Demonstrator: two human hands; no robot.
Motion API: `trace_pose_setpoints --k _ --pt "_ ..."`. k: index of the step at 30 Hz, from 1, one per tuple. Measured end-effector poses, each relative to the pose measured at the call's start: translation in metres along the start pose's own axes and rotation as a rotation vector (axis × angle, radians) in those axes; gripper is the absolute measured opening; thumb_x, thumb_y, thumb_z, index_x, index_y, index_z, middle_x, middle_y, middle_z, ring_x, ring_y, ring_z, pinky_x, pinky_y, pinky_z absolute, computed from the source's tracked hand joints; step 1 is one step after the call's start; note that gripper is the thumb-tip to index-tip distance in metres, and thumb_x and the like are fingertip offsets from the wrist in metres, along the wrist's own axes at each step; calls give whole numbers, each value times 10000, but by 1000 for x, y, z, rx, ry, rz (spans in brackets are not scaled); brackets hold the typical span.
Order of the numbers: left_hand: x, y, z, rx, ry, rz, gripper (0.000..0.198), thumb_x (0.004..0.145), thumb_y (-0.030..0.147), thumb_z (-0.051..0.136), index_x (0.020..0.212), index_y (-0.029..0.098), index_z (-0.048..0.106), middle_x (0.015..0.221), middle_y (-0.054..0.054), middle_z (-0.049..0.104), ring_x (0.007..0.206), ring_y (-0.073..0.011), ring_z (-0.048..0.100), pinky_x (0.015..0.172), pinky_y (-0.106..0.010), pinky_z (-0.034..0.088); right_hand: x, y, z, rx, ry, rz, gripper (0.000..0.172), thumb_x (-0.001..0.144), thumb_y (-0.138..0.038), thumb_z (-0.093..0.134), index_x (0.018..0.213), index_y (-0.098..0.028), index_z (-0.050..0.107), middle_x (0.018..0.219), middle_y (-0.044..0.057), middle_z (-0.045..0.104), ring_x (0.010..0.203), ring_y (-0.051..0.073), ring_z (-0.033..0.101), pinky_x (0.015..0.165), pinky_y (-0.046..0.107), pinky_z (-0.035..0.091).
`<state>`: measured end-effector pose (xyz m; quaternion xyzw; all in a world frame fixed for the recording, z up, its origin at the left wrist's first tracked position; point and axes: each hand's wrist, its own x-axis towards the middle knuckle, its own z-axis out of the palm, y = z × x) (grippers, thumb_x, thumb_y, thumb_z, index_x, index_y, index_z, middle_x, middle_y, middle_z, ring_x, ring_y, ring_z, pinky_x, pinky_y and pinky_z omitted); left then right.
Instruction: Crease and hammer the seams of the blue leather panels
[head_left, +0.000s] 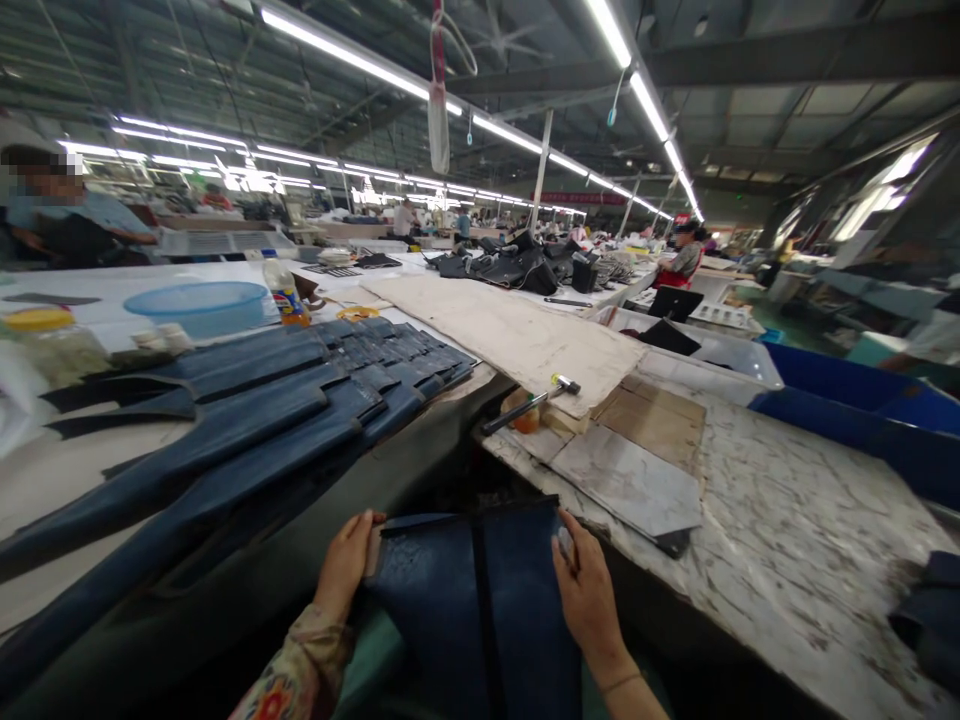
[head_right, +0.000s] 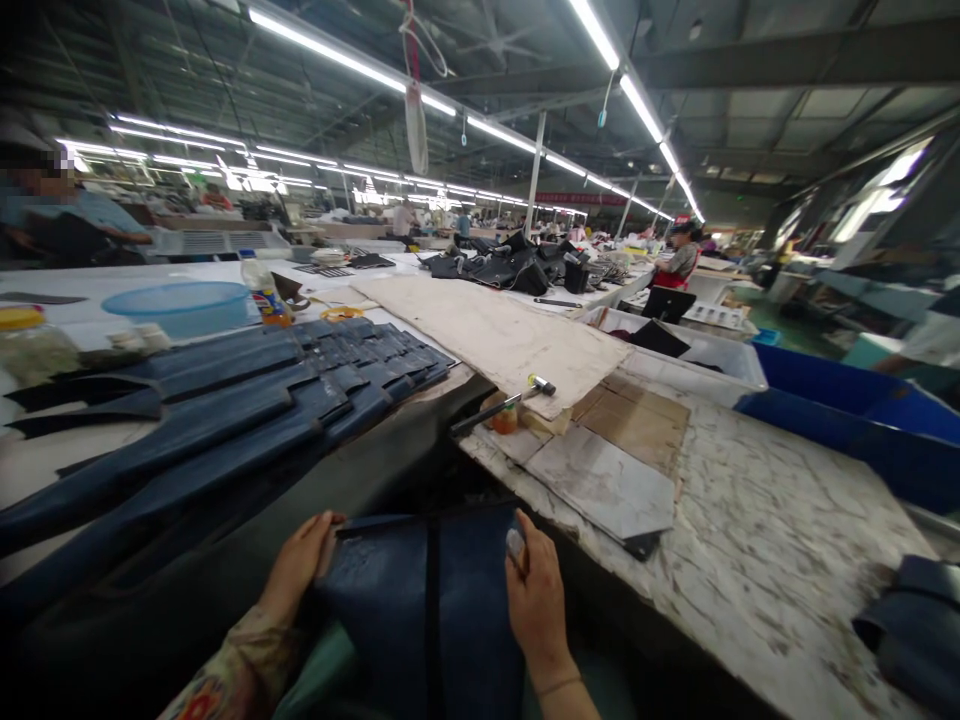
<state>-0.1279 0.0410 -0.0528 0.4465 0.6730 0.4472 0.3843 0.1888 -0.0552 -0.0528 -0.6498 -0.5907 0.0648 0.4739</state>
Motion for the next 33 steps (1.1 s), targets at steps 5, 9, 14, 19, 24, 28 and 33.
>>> trace_pose_setpoints --k 5,9,14,19,24,28,33 --pt "1 -4 0 -54 -4 7 555 558 698 497 695 186 660 798 -79 710 822 -256 646 773 -340 500 -1 -2 -3 -10 -4 -10 392 862 -354 450 1213 -192 514 1100 114 600 1026 234 554 904 429 447" --pt "3 -2 -8 -39 9 13 566 559 716 500 680 188 663 800 -81 711 830 -262 646 792 -355 493 -1 -8 4 11 -13 -17 380 852 -373 471 1179 -191 540 1103 118 604 1039 243 552 918 431 438" --pt "-5 6 -1 -27 -7 42 597 558 742 485 677 186 664 785 -85 710 824 -269 649 777 -363 500 -1 2 -3 11 -15 27 398 855 -413 468 1171 -182 540 1113 130 600 1055 247 545 933 437 419" --pt "-23 22 27 -41 -105 93 544 617 687 485 701 181 663 774 -71 705 812 -256 645 765 -349 499 -1 30 -29 -34 4 61 428 840 -471 480 1138 -175 562 1139 137 598 1088 264 535 933 450 418" --pt "-36 34 39 -29 -184 111 465 663 606 477 723 182 659 770 -50 693 806 -239 632 762 -322 489 -6 43 -47 -50 39 79 421 835 -473 486 1109 -168 580 1117 128 616 1063 256 562 910 430 449" --pt "-35 32 34 18 -210 124 432 705 559 465 778 178 656 819 -47 689 838 -228 620 771 -302 470 -8 37 -45 -72 43 80 450 852 -439 460 1191 -150 529 1190 140 579 1121 251 529 953 446 420" --pt "-33 30 29 120 -249 207 413 759 519 426 832 174 641 867 -54 680 876 -225 607 817 -303 457 -10 26 -54 -88 26 78 415 855 -412 457 1178 -162 535 1175 131 583 1107 239 535 961 434 419"
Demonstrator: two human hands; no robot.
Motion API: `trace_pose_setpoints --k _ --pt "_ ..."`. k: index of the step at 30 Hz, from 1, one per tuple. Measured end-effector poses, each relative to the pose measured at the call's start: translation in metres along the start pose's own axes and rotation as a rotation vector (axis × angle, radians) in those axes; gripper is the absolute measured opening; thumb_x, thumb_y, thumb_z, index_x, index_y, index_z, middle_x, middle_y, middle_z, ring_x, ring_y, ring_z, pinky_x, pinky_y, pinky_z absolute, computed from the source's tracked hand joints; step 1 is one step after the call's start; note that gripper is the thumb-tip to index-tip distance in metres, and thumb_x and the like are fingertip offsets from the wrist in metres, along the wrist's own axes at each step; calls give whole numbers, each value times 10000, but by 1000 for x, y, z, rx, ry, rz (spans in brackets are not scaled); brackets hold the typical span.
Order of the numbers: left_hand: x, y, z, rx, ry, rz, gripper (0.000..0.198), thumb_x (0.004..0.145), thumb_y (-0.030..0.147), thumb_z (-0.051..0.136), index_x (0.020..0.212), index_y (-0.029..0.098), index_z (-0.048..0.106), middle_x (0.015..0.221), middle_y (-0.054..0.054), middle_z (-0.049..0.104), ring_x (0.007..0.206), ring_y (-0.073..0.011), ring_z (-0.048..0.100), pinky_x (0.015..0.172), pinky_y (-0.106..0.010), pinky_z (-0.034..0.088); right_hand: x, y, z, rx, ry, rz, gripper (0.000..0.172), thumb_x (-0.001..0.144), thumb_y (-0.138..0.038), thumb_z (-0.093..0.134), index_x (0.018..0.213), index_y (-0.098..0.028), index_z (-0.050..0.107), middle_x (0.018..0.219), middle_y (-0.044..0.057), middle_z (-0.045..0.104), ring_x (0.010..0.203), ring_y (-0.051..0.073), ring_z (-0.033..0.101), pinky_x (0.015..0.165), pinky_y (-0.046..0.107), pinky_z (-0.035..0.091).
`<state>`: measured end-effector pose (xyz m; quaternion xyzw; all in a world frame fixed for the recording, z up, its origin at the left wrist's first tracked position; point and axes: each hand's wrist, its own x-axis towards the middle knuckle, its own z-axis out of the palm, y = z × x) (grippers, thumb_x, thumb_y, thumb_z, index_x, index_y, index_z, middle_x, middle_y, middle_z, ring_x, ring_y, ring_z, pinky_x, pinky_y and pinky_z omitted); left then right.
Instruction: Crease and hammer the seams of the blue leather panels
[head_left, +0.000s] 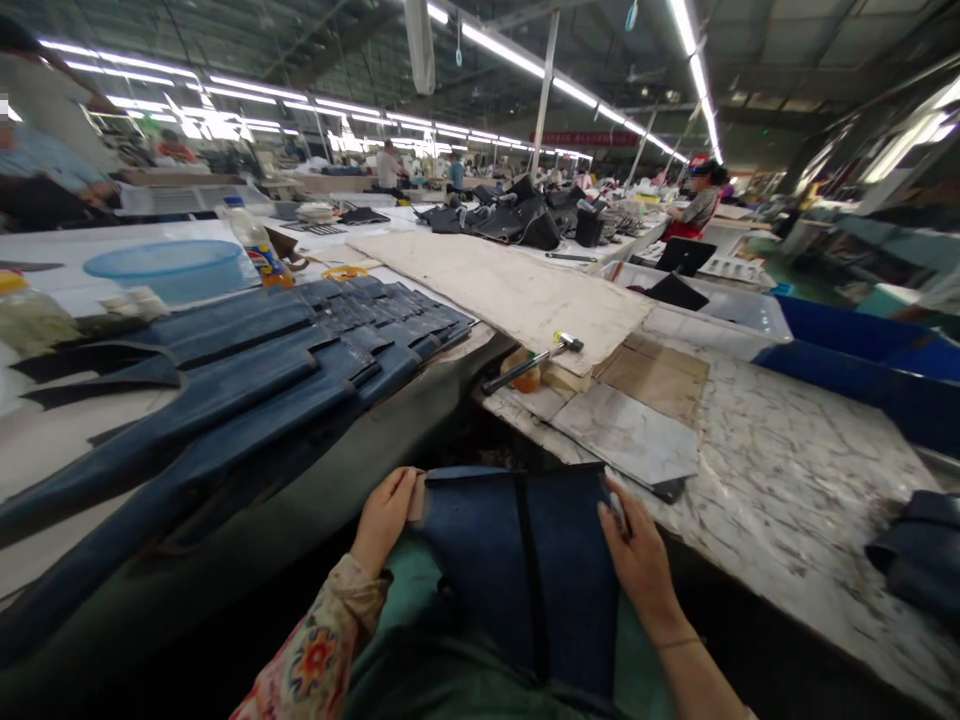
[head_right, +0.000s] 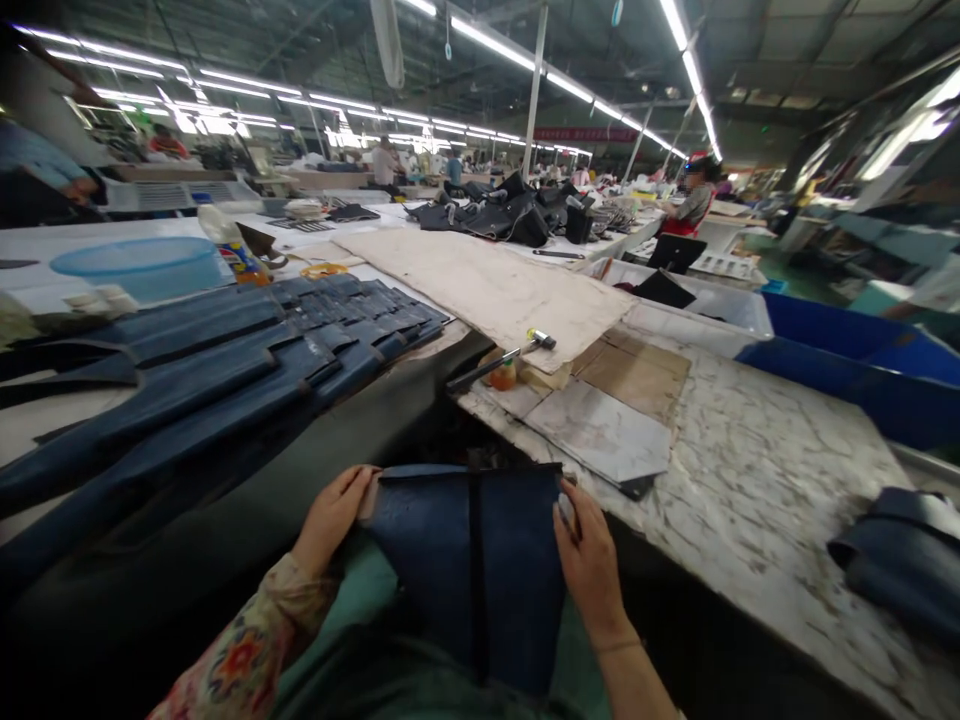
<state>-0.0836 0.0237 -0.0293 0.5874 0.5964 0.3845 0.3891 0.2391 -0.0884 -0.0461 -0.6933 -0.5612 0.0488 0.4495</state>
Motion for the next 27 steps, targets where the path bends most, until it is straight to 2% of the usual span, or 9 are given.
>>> trace_pose_setpoints --k 2,5,7,10,14,17,20,23,27 --pt "-1 4 -2 104 42 80 398 785 480 407 879 166 634 924 -74 665 916 -228 595 863 -322 443 -6 -2 -10 10 -31 -22 375 856 -393 459 1147 -175 552 1147 120 597 1082 230 551 944 413 439" --pt "-6 17 -3 267 126 279 362 828 414 393 959 163 618 986 -93 640 963 -228 571 904 -351 422 -22 -1 -24 17 -89 -47 334 852 -358 468 1130 -199 565 1124 99 612 1052 221 571 921 390 467" --pt "-12 30 1 347 121 409 326 861 367 385 1000 175 609 1013 -86 635 982 -220 562 911 -364 414 -35 1 -30 1 -113 -65 312 851 -323 470 1121 -207 577 1124 88 614 1056 219 573 928 389 469" --pt "-26 53 20 408 39 586 265 883 292 401 1022 192 604 1029 -67 643 995 -198 560 923 -367 403 -51 5 -34 -37 -120 -109 328 854 -268 459 1157 -212 572 1180 85 592 1114 224 544 957 406 456" --pt "-45 82 65 448 -170 792 247 888 212 420 1070 209 587 1067 -46 641 1018 -168 554 991 -386 348 -55 6 -34 -48 -138 -124 358 855 -259 463 1194 -201 563 1281 98 526 1177 240 499 984 426 434" --pt "-49 94 96 500 -263 838 287 877 188 447 1144 210 551 1132 -46 619 1071 -171 527 1027 -406 302 -45 0 -33 4 -152 -63 344 859 -286 460 1172 -203 576 1257 96 546 1162 236 509 989 425 424" --pt "-44 94 114 567 -283 810 275 876 187 454 1128 195 565 1107 -55 620 1018 -191 532 932 -395 367 -30 -6 -33 55 -116 9 301 864 -316 469 1114 -207 596 1150 89 604 1079 217 554 948 398 451" --pt "-39 89 118 607 -286 800 256 890 182 433 1085 203 596 1021 -57 626 941 -188 533 815 -359 400 -21 -8 -34 44 -73 12 260 865 -331 476 1056 -212 608 1064 84 627 1017 215 562 908 395 455" --pt "-41 82 113 607 -255 842 261 895 182 438 1102 222 592 1007 -50 618 935 -174 525 807 -345 380 -13 -6 -32 -26 -53 -46 243 864 -354 480 1012 -208 607 986 76 636 955 217 552 862 387 446"
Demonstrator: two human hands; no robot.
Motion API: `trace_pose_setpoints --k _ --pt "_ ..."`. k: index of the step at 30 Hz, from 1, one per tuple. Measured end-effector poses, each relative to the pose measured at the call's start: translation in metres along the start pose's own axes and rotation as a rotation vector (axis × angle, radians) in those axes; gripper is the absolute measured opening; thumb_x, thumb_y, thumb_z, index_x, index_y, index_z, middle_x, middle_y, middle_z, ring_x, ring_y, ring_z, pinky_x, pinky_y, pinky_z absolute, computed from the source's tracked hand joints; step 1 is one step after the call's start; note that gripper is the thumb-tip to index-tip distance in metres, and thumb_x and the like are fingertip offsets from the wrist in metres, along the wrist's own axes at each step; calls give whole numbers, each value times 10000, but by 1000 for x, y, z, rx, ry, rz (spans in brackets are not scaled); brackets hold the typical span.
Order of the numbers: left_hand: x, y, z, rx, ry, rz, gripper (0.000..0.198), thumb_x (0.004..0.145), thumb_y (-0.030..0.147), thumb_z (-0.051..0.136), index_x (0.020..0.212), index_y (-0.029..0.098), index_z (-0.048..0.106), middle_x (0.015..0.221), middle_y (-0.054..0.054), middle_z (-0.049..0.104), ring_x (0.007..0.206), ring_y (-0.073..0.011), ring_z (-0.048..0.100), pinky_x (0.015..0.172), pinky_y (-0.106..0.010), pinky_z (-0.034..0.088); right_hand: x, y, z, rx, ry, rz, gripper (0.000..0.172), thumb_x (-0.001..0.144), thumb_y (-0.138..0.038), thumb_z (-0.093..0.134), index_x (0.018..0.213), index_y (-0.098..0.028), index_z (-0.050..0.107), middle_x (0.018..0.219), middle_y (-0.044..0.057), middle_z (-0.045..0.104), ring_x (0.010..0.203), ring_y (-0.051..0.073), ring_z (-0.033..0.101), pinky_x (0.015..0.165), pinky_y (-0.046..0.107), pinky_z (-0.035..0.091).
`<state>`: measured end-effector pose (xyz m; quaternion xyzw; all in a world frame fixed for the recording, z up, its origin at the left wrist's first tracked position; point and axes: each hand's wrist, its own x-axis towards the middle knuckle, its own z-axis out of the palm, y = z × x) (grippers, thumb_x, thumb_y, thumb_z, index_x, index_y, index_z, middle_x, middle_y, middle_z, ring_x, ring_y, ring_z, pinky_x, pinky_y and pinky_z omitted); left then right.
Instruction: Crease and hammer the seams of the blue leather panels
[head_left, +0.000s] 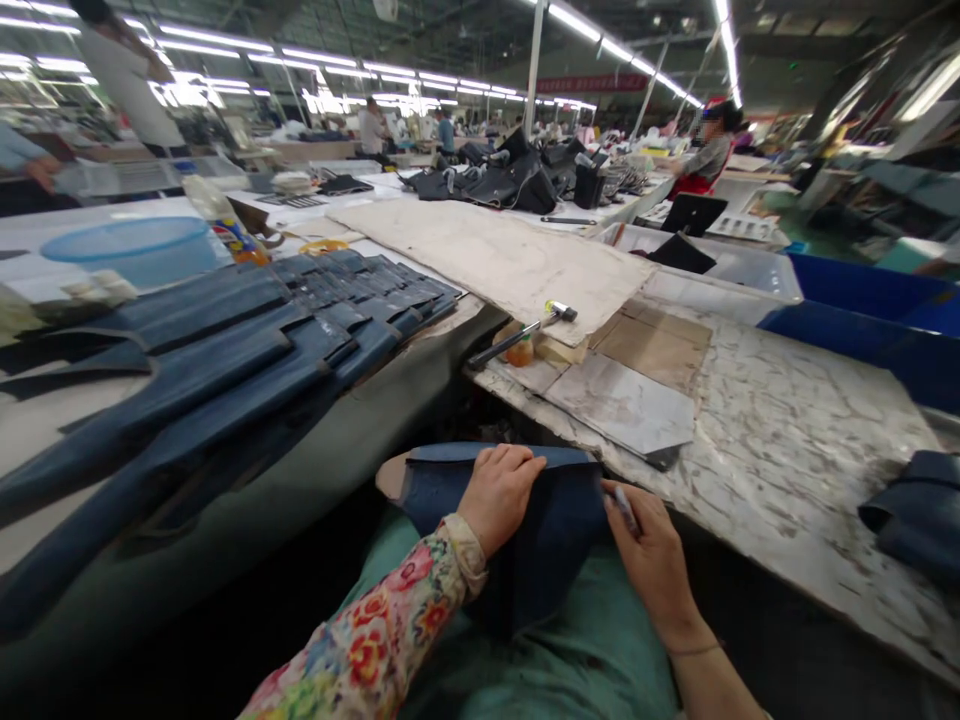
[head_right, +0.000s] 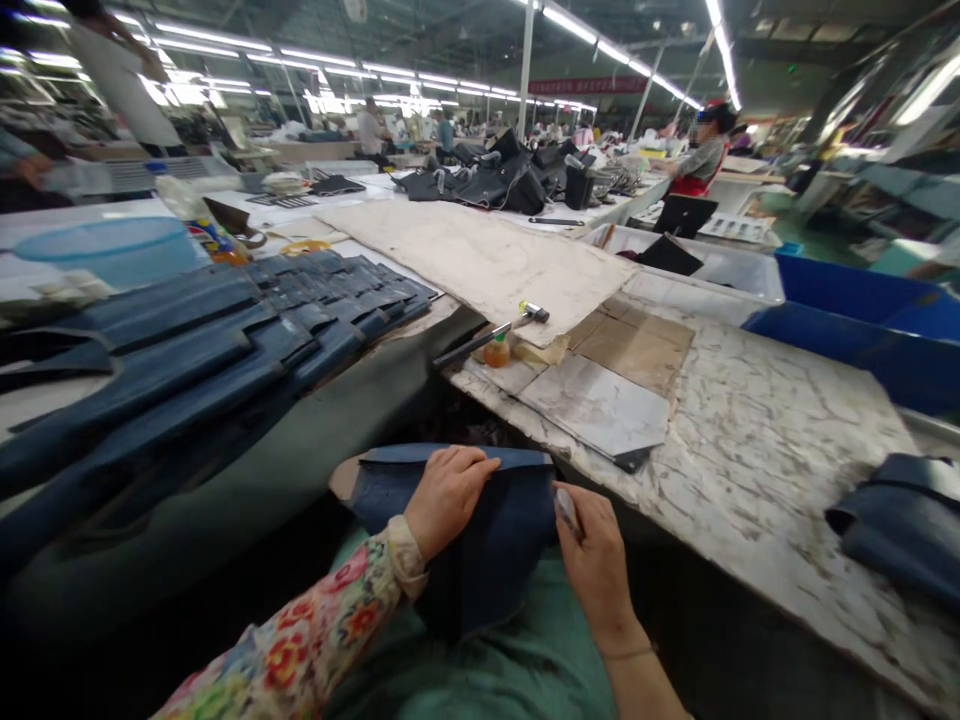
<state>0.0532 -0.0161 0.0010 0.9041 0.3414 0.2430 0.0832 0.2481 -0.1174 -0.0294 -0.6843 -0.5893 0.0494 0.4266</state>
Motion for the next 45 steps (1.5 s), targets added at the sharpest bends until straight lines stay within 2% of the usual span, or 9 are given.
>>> trace_pose_setpoints --k 7,10,14,20,26,34,38,40,45 --pt "-20 4 -7 23 -14 66 277 906 191 421 1146 227 554 1029 -36 621 970 -168 524 834 -339 354 7 -2 1 -60 0 -80 234 853 -401 485 904 -204 600 858 67 627 855 217 541 778 362 442" --pt "-19 9 -10 22 -62 11 268 902 188 424 1131 230 556 1025 -35 621 953 -169 531 821 -336 366 -4 0 -5 -42 -37 -44 226 834 -397 514 927 -209 599 862 62 627 857 216 549 768 353 450" --pt "-9 14 -9 21 -107 -26 376 890 169 416 1259 224 462 1050 -48 615 965 -175 534 833 -344 375 -25 1 -9 27 -80 46 175 839 -335 512 932 -212 595 865 56 620 822 194 566 735 328 473" --pt "-9 20 -2 -28 -89 152 452 858 98 408 1278 257 459 1252 -22 545 1178 -155 437 1034 -350 239 -45 -1 -9 44 -110 -15 273 833 -224 482 1078 -209 602 1042 94 605 995 218 557 864 380 478" --pt "-12 31 8 -13 -29 259 372 902 176 406 1257 256 484 1253 5 556 1154 -136 451 1035 -332 231 -50 0 -12 8 -114 -69 354 802 -149 477 1132 -212 588 1111 90 607 1054 214 550 906 390 477" --pt "-17 23 7 63 23 326 360 895 157 410 1229 238 514 1259 -13 552 1154 -148 447 1034 -326 256 -47 -3 -15 45 -110 -51 338 808 -143 479 1117 -217 595 1097 86 617 1048 205 557 911 380 475" --pt "-12 34 2 101 57 167 275 880 147 426 1101 204 579 1100 -48 598 1029 -174 495 930 -344 352 -35 0 -14 116 -78 53 298 824 -214 492 1103 -216 595 1075 78 627 1024 204 572 902 367 472" --pt "-5 42 0 139 13 91 220 874 157 444 1031 202 592 1028 -50 597 953 -180 508 838 -342 390 -21 2 -10 153 -44 146 301 839 -256 480 1116 -210 587 1095 77 625 1017 201 579 915 374 459" --pt "7 55 9 186 -128 114 250 881 153 425 1096 172 549 1007 -53 582 962 -184 500 847 -345 398 15 11 8 387 -48 359 350 806 -378 523 1075 -172 609 1086 92 646 1038 226 579 966 410 406"
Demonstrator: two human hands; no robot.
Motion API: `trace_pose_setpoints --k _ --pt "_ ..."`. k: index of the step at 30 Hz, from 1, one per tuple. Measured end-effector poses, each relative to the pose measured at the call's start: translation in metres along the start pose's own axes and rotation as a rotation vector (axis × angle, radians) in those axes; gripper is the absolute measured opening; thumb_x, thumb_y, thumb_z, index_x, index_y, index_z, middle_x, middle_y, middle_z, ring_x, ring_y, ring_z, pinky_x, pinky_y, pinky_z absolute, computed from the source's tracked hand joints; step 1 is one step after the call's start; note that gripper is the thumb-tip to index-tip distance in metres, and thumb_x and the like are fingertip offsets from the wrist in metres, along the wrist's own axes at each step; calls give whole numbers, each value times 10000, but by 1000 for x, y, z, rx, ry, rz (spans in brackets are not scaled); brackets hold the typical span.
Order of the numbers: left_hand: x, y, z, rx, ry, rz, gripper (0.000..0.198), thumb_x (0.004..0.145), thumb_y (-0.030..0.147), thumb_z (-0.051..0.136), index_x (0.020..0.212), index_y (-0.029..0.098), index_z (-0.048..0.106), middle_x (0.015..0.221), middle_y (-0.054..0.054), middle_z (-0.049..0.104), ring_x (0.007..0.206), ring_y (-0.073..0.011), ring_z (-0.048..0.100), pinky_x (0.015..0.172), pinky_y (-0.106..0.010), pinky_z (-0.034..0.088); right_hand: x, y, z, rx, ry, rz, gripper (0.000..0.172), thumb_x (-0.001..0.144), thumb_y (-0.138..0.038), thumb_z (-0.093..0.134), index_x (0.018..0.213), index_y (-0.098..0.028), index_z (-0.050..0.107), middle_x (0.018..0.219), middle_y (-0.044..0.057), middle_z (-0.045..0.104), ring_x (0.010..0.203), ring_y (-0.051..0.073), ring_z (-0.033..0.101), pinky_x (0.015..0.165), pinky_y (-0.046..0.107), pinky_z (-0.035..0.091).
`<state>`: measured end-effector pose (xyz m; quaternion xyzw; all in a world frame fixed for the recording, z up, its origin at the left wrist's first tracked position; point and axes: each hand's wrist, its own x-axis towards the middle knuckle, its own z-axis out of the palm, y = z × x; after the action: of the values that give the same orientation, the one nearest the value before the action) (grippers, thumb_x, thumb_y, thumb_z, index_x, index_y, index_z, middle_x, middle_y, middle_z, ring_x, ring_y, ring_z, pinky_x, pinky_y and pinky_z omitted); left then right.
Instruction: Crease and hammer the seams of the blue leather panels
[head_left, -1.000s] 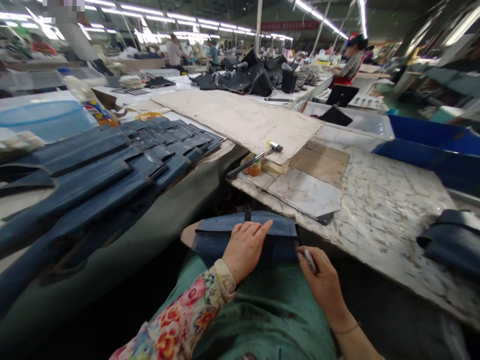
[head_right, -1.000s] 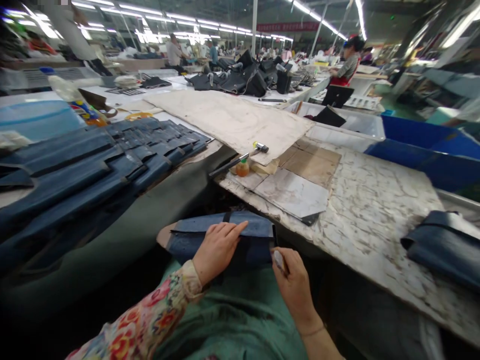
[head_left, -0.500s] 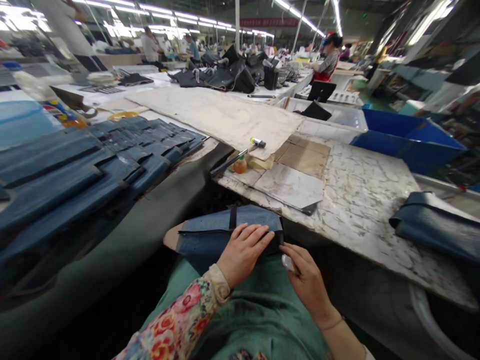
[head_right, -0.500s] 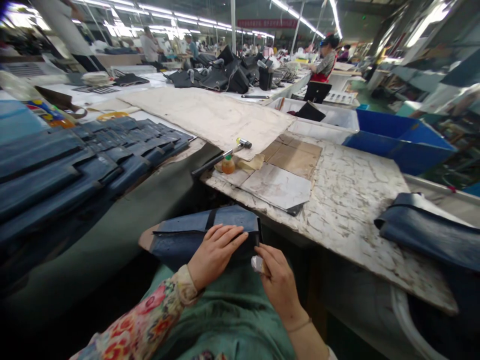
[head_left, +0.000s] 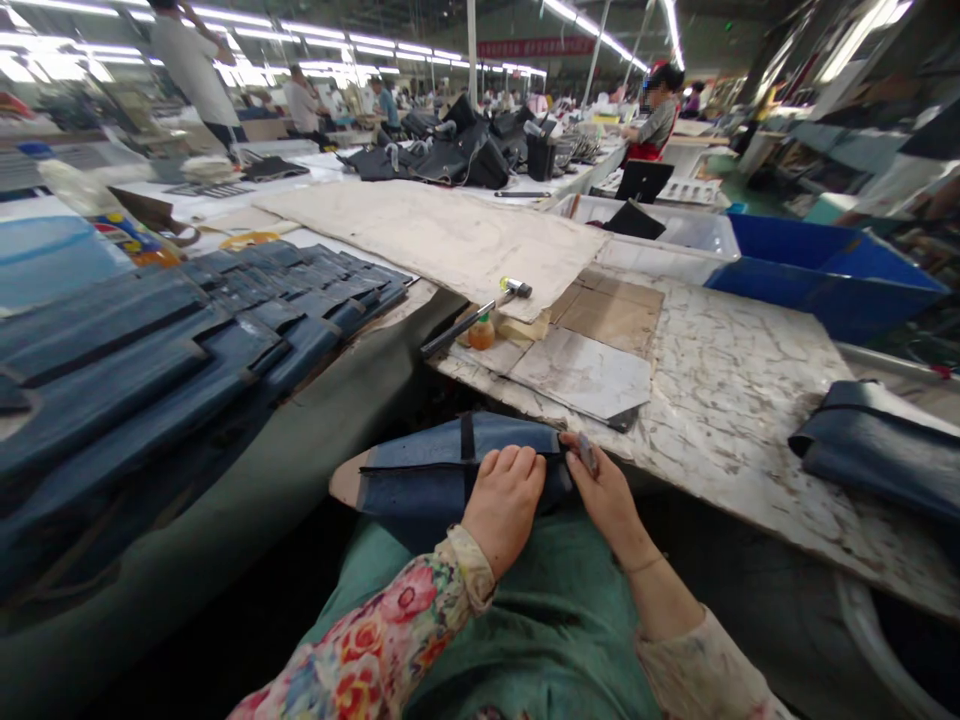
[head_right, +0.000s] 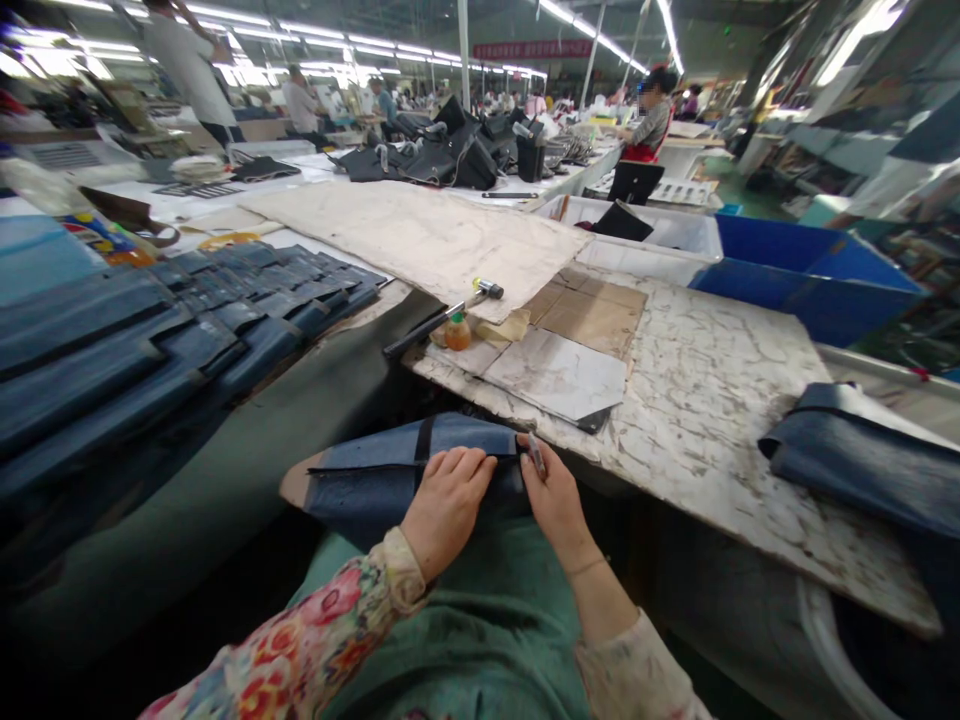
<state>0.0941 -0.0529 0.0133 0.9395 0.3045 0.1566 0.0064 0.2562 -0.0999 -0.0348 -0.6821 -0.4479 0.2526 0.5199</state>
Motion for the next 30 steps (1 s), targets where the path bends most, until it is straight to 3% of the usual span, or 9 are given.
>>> trace_pose_setpoints --k 7,11,13,17,21,25,30 --pt "5 10 17 2 -21 43 338 879 182 433 1211 135 479 1114 -68 554 1035 -179 475 889 -321 390 -3 18 9 342 -57 192 450 746 -455 610 1104 -182 600 1135 66 628 1050 215 564 915 357 438" --pt "6 10 20 -39 -2 55 335 916 274 391 1224 164 465 1127 -58 554 1051 -178 465 872 -332 386 -15 17 0 287 28 213 481 809 -487 535 1180 -181 546 1080 78 636 800 160 601 665 286 501" --pt "8 9 20 -75 -1 45 331 927 318 369 1212 188 473 1117 -49 561 1039 -181 469 850 -342 386 -17 13 -6 164 67 165 501 860 -497 442 1242 -178 495 1017 80 641 709 145 585 611 290 498" --pt "12 8 20 -106 -33 31 288 924 311 377 1152 201 515 1060 -46 580 994 -183 488 817 -350 390 -20 1 -16 -229 16 -78 480 910 -431 362 1313 -182 441 1108 102 589 976 199 556 885 385 453" --pt "6 7 18 -105 -3 24 321 920 292 392 1208 188 488 1116 -47 571 1030 -182 481 859 -348 385 -25 -18 -21 -556 -22 -285 385 920 -326 370 1257 -215 521 1077 100 580 1028 217 519 935 411 415" --pt "-5 2 16 -98 33 -3 332 922 263 388 1230 188 485 1154 -45 572 1073 -181 471 900 -339 380 -30 -34 -21 -671 -19 -405 353 909 -256 405 1230 -231 549 1075 85 584 1023 216 515 930 401 420" --pt "-15 -9 13 -84 44 -35 318 913 241 406 1207 188 515 1153 -39 592 1083 -186 480 904 -338 392 -33 -39 -6 -696 -24 -418 326 917 -249 394 1181 -224 584 1023 83 611 977 214 531 892 397 444"
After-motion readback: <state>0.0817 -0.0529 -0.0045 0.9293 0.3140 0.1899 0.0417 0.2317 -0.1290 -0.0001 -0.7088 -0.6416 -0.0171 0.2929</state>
